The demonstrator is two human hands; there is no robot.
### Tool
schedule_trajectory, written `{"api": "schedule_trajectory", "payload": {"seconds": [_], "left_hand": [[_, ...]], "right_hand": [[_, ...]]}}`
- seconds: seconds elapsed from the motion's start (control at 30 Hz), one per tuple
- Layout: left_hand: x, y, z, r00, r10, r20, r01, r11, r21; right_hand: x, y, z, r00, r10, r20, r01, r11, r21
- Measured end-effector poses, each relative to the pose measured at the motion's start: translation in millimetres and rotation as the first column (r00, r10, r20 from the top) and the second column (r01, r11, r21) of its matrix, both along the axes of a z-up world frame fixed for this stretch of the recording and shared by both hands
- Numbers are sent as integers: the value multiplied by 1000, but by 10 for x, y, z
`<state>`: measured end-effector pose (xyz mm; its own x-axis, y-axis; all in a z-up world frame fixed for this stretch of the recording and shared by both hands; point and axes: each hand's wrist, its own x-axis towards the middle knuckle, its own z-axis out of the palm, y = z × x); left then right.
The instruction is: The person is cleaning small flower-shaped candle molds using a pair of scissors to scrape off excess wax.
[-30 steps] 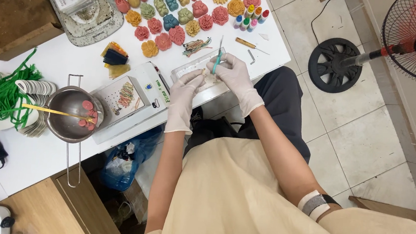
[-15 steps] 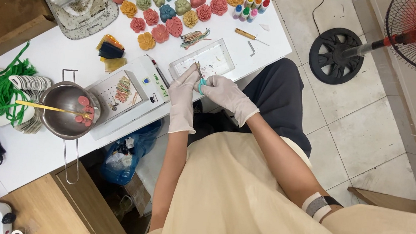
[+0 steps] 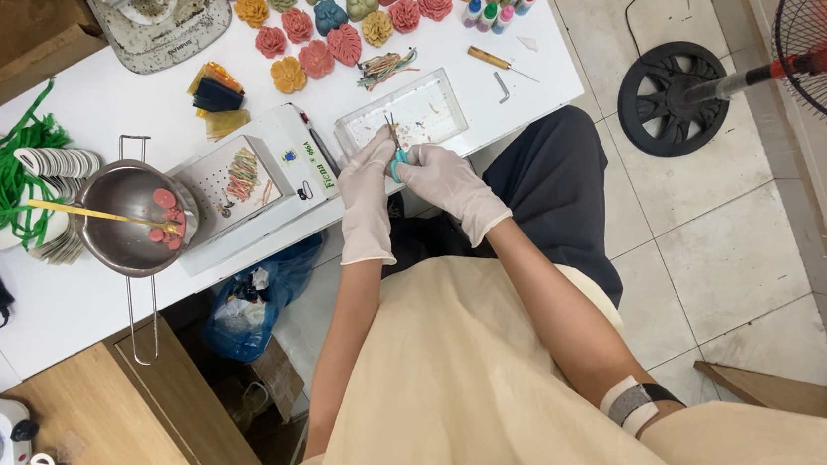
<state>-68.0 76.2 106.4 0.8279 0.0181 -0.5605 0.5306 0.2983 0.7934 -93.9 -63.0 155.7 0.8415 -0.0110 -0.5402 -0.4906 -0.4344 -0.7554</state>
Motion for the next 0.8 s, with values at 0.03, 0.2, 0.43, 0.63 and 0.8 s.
{"api": "schedule_trajectory", "payload": {"seconds": [0.03, 0.2, 0.43, 0.63, 0.8], "left_hand": [[-4, -4, -11, 1000, -2, -1, 2, 1000, 1], [-8, -4, -177, 998, 62, -14, -63, 996, -67], [-11, 17, -308, 996, 78, -34, -80, 996, -49], [-29, 18, -539, 995, 101, -26, -102, 993, -58], [-50, -20, -530, 995, 91, -35, -92, 995, -26]], "right_hand": [[6, 3, -2, 1000, -2, -1, 2, 1000, 1], [42, 0, -67, 999, 46, -11, -46, 999, -20], [75, 30, -166, 994, 99, -50, -102, 993, -62], [50, 34, -203, 989, 121, -88, -124, 992, -33], [5, 45, -285, 992, 82, -92, -90, 993, -82]]}}
